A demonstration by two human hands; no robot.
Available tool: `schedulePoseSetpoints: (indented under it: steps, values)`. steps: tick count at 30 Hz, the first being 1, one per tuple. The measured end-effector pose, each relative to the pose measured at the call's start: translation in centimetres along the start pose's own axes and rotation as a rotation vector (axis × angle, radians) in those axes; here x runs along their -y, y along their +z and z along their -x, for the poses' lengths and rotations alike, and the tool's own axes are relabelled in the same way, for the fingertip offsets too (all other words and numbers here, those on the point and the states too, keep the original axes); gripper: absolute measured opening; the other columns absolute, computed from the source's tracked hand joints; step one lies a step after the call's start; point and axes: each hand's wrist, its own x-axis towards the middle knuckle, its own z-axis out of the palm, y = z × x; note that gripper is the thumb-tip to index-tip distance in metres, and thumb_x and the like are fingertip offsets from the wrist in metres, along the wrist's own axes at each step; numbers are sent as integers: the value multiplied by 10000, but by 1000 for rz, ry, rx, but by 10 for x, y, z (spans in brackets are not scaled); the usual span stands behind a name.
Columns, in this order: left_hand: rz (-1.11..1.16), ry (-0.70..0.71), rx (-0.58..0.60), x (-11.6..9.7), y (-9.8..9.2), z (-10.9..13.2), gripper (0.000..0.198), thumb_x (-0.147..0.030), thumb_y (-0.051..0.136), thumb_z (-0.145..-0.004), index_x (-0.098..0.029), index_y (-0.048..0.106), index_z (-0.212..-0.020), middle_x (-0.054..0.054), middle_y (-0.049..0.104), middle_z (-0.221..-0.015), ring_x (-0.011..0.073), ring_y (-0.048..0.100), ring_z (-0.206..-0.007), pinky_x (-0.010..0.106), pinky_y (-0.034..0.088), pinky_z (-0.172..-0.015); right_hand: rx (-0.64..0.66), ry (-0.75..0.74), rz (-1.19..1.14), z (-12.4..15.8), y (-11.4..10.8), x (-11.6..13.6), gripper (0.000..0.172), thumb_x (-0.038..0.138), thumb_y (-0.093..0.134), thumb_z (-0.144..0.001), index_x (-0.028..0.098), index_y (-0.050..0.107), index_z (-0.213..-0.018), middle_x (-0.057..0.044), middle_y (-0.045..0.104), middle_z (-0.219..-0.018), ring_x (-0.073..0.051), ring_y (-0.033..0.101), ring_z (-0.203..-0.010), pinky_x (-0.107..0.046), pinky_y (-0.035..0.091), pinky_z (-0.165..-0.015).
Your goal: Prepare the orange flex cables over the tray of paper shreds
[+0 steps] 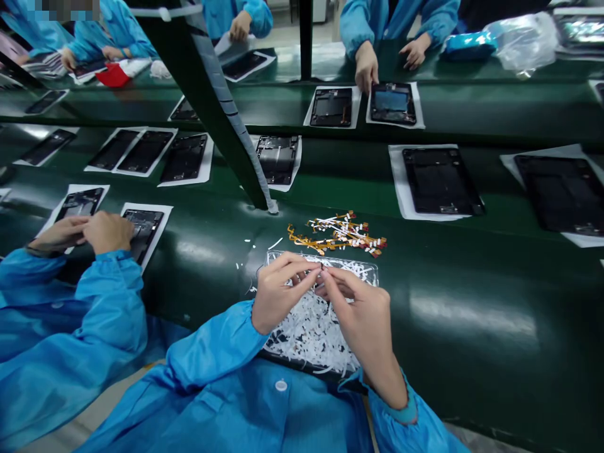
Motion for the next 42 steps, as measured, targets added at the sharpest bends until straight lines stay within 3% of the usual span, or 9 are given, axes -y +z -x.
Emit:
schedulePoseSetpoints:
  steps: [9, 13, 16, 19, 23, 25, 27, 31, 42]
  values:
    - [-162, 8, 75, 4, -4, -3, 62, -182, 619, -912, -158, 675, -924, 33, 682, -932, 75, 615, -666, 202, 547, -599, 43, -154, 264, 1, 1, 5, 211, 339, 550, -985, 239, 726, -1046, -33, 782, -921, -206, 742, -747, -327, 563, -706]
    - [-127, -84, 241, 13, -12, 2, 65, -119, 609, -860, -161, 653, -882, 15, 644, -892, 89, 607, -704, 199, 530, -608, 88, -24, 172, -2, -12, 2, 215, 408, 589, -959, 225, 702, -970, -16, 725, -739, -175, 686, -619, -289, 541, -611]
    - [36, -218, 365, 16, -19, 5, 134, -167, 630, -870, -178, 671, -996, 31, 652, -1003, 83, 620, -706, 197, 531, -593, 180, 77, 92, -5, -19, -2, 269, 468, 608, -934, 215, 696, -916, -18, 678, -686, -151, 610, -542, -267, 498, -509]
    - [148, -266, 372, 14, -18, 4, 198, -265, 651, -904, -199, 687, -1087, 51, 664, -1081, 91, 637, -730, 206, 532, -591, 270, 117, 34, -8, -15, -6, 285, 479, 620, -920, 209, 713, -941, -19, 659, -668, -147, 585, -553, -261, 490, -503]
    - [127, -254, 300, 14, -8, 4, 141, -254, 587, -960, -188, 711, -961, 34, 688, -952, 106, 644, -757, 212, 536, -616, 274, 190, -103, -13, -10, -13, 306, 489, 693, -865, 187, 706, -909, -30, 682, -698, -140, 597, -555, -256, 503, -515]
    - [70, -205, 249, 15, -6, 7, 172, -257, 570, -972, -194, 693, -1075, 55, 687, -1045, 102, 651, -761, 210, 540, -604, 249, 219, -148, -15, -10, -15, 319, 500, 714, -844, 182, 715, -874, -31, 679, -664, -145, 604, -548, -256, 505, -510]
    - [-63, -62, 192, 16, -6, 10, 234, -273, 565, -978, -202, 654, -1183, 76, 674, -1115, 104, 659, -769, 222, 555, -623, 230, 231, -180, -14, -12, -16, 323, 500, 711, -849, 179, 731, -876, -27, 669, -620, -151, 610, -545, -262, 514, -522]
    - [-361, 277, 166, 17, -6, 15, 193, -263, 604, -961, -189, 660, -1130, 57, 701, -1001, 136, 685, -801, 259, 563, -692, 219, 253, -243, -10, -15, -12, 309, 488, 712, -858, 183, 742, -898, -25, 673, -606, -162, 637, -562, -276, 544, -558]
    - [-467, 312, 181, 18, -2, 6, 93, -178, 558, -945, -189, 648, -923, 9, 698, -885, 126, 663, -767, 247, 476, -630, 240, 199, -197, -9, -6, -8, 304, 487, 661, -901, 188, 709, -931, -24, 672, -686, -151, 619, -605, -266, 514, -580]
